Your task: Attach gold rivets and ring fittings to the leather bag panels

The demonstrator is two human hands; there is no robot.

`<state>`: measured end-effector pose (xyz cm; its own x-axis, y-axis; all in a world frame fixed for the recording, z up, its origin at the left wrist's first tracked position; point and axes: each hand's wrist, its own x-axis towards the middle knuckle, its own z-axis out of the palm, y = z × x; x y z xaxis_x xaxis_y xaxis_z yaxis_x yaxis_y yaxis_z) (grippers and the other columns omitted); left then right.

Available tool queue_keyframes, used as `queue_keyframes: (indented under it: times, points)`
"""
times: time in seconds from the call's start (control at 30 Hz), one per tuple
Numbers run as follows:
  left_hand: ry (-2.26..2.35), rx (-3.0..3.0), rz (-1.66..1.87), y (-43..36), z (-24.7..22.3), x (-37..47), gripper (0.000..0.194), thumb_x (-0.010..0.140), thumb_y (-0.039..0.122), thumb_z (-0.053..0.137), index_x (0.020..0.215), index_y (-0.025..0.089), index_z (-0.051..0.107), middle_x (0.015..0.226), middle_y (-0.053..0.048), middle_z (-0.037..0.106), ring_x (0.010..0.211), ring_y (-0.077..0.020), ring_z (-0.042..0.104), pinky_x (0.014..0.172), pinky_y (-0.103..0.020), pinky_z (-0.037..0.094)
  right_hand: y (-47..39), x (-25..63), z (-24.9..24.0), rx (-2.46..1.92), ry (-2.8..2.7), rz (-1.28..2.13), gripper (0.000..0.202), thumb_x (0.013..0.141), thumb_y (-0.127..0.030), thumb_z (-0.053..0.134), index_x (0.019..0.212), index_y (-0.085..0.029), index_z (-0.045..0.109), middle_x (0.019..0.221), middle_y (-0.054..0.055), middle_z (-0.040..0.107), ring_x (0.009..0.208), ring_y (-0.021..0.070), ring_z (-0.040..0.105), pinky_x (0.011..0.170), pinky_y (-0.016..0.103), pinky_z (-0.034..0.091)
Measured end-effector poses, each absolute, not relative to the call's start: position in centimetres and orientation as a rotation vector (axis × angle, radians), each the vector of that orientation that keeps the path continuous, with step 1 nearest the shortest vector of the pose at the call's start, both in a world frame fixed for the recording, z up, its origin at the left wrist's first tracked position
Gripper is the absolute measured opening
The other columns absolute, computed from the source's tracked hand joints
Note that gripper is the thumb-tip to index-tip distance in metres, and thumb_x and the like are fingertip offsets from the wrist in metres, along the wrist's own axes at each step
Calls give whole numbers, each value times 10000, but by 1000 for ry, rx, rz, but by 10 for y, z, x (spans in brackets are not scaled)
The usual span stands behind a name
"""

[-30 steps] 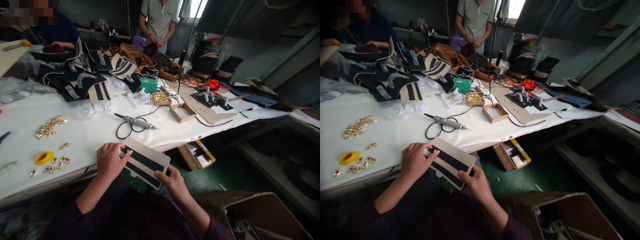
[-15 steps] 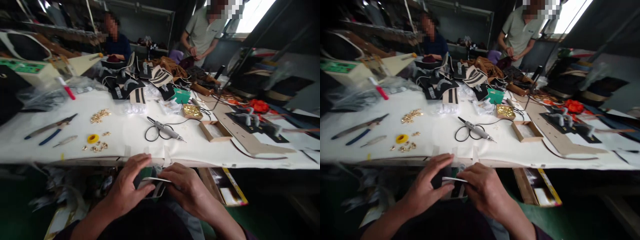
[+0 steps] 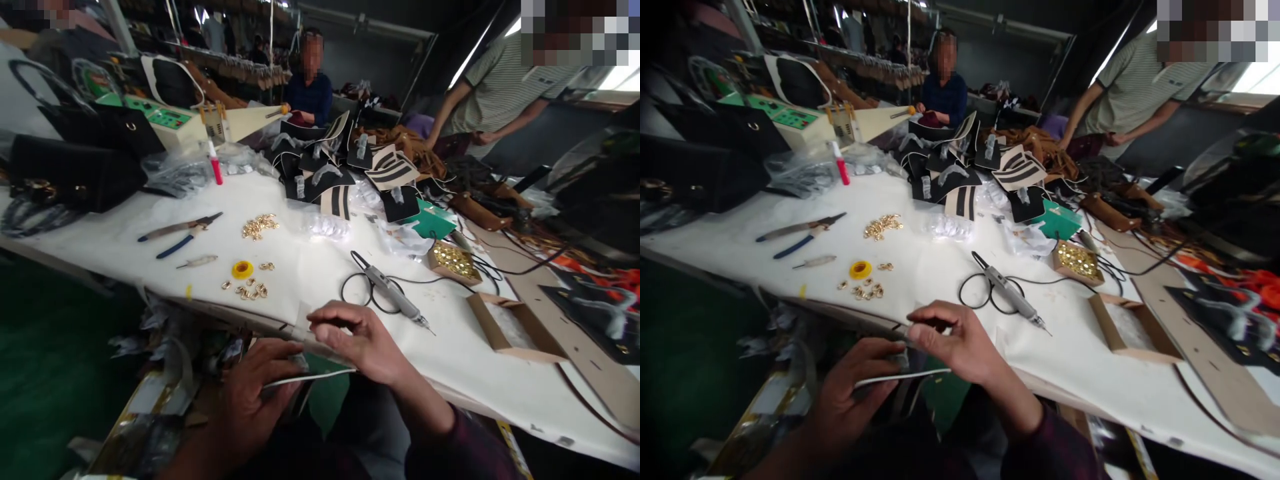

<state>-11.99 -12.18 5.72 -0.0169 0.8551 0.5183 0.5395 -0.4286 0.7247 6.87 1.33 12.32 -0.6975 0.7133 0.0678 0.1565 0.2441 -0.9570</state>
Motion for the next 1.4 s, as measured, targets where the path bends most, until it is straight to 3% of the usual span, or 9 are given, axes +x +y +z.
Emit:
queue_keyframes:
  times: [0.13, 0.27, 0.4, 0.53, 0.8, 0.93, 1.07, 1.17, 1.4]
  points:
    - [1491, 2058, 1396, -132, 50, -139, 296, 927, 180, 684, 1174, 344, 681, 1198, -45, 806, 1199, -296, 717, 939, -493, 645, 41, 11, 79, -819, -2246, 1124, 155, 958, -327, 731, 1042, -233, 821, 989, 46, 784, 811, 170, 711, 759, 283, 529]
    - [1444, 2092, 1366, -140, 43, -152, 396, 914, 139, 670, 1256, 336, 641, 1187, -58, 807, 1284, -312, 682, 1017, -538, 623, 50, -30, 44, -902, -2493, 881, 198, 964, -290, 717, 1141, -277, 805, 1083, 30, 771, 880, 176, 727, 811, 267, 521]
    - [1421, 2056, 1394, -140, 45, -155, 401, 932, 100, 637, 1277, 305, 642, 1130, -66, 810, 1197, -267, 728, 987, -454, 647, 56, -46, 36, -1000, -2632, 702, 207, 1000, -352, 671, 1152, -278, 790, 1103, 26, 757, 895, 188, 725, 779, 271, 502]
    - [1355, 2060, 1501, -133, 50, -157, 318, 953, 54, 593, 1220, 202, 681, 1090, -104, 797, 1095, -219, 753, 964, -363, 643, 62, -52, 38, -1064, -2705, 615, 241, 1022, -419, 638, 1166, -285, 777, 1123, 24, 755, 911, 181, 724, 763, 265, 484]
    - [1417, 2061, 1484, -132, 52, -156, 280, 954, 31, 637, 1184, 183, 691, 1175, -108, 756, 1143, -184, 709, 993, -312, 600, 64, -58, 33, -1026, -2741, 439, 285, 1076, -418, 524, 1112, -262, 760, 1071, 49, 755, 922, 205, 729, 740, 293, 473]
    - [1435, 2048, 1482, -137, 53, -156, 295, 949, 35, 665, 1204, 182, 682, 1185, -106, 747, 1166, -191, 695, 1011, -338, 596, 66, -55, 34, -1024, -2538, 614, 267, 1067, -348, 521, 1036, -229, 758, 1051, 62, 757, 898, 202, 725, 775, 298, 489]
    - [1424, 2106, 1449, -139, 54, -162, 355, 938, -2, 638, 1245, 173, 669, 1213, -113, 746, 1213, -209, 675, 1056, -386, 577, 60, -33, 53, -1044, -2043, 1280, 225, 983, -392, 632, 953, -189, 721, 844, 38, 751, 743, 183, 734, 679, 276, 515]
    - [1382, 2197, 1371, -135, 55, -167, 388, 942, 10, 606, 1288, 177, 656, 1245, -115, 746, 1258, -227, 655, 1095, -420, 555, 49, -3, 77, -1014, -1696, 1669, 296, 912, -464, 724, 899, -170, 703, 832, 52, 759, 684, 182, 748, 590, 254, 515]
    - [1273, 2421, 1162, -119, 68, -161, 406, 955, 110, 528, 1324, 188, 676, 1286, -118, 750, 1360, -291, 600, 1082, -461, 578, 14, 74, 128, -872, -1858, 1859, 285, 934, -445, 768, 970, -163, 758, 850, 45, 751, 774, 150, 677, 721, 258, 513]
